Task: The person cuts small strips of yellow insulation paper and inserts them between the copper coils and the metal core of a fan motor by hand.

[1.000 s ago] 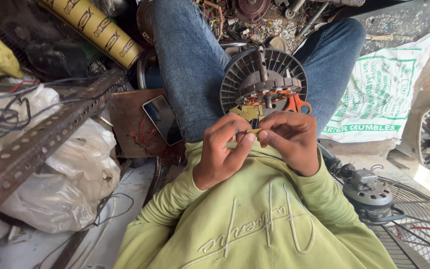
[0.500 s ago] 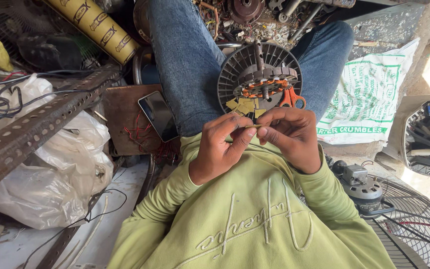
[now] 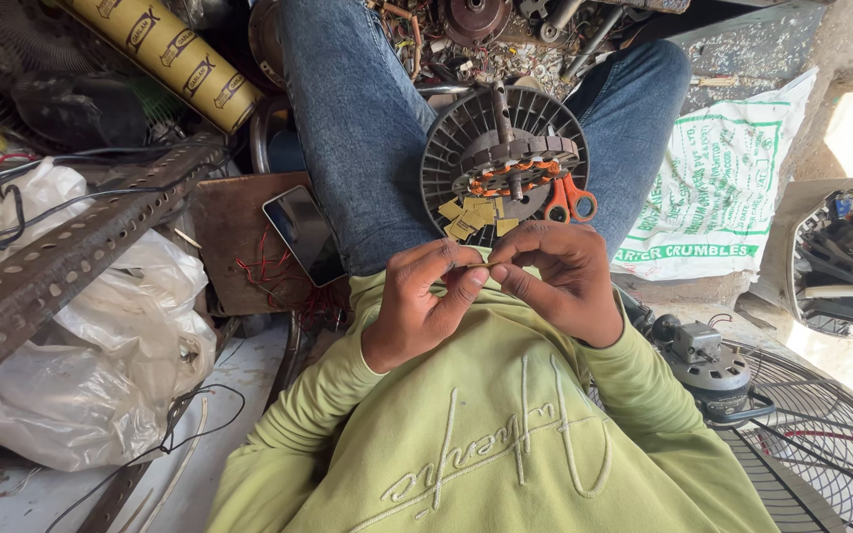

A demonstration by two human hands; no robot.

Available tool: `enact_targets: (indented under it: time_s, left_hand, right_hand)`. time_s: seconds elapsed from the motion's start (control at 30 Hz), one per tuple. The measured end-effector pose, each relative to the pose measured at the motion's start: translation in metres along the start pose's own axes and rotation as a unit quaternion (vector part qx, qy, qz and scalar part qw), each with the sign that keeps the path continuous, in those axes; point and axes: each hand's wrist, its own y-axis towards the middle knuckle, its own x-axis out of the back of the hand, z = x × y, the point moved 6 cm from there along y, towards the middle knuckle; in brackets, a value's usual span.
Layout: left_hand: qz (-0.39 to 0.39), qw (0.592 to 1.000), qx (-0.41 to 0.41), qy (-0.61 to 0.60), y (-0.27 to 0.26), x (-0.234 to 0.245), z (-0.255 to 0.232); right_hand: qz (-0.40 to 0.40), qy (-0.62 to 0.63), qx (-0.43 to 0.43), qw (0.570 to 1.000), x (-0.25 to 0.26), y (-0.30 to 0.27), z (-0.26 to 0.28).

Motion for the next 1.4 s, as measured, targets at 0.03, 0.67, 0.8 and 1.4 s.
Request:
enact_targets:
  time_s: [0.03,0.67,0.8,1.4]
  left_hand:
    - [0.001,1.000,0.001,0.002,0.000,0.000,0.001]
    - [-0.007,0.999,0.035,0.013,0.000,-0.004,0.014]
    - [-0.019,0.993,-0.038,0.108,0.005,-0.001,-0.001]
    - [-0.031,0.996,-0.053,0.061,0.003,-0.004,-0.010]
  right_hand:
    - [-0.002,0.001,-0.007,1.000,0.001,0.000,-0.001]
    - [-0.014,0.061,-0.018,0.998,0.002,0.007,-0.008]
    - [-0.001,0.063,-0.052,0.997,0.007,0.004,-0.021]
    - [0.046,0.327,-0.112,0.937,0.008,0.004,-0.052]
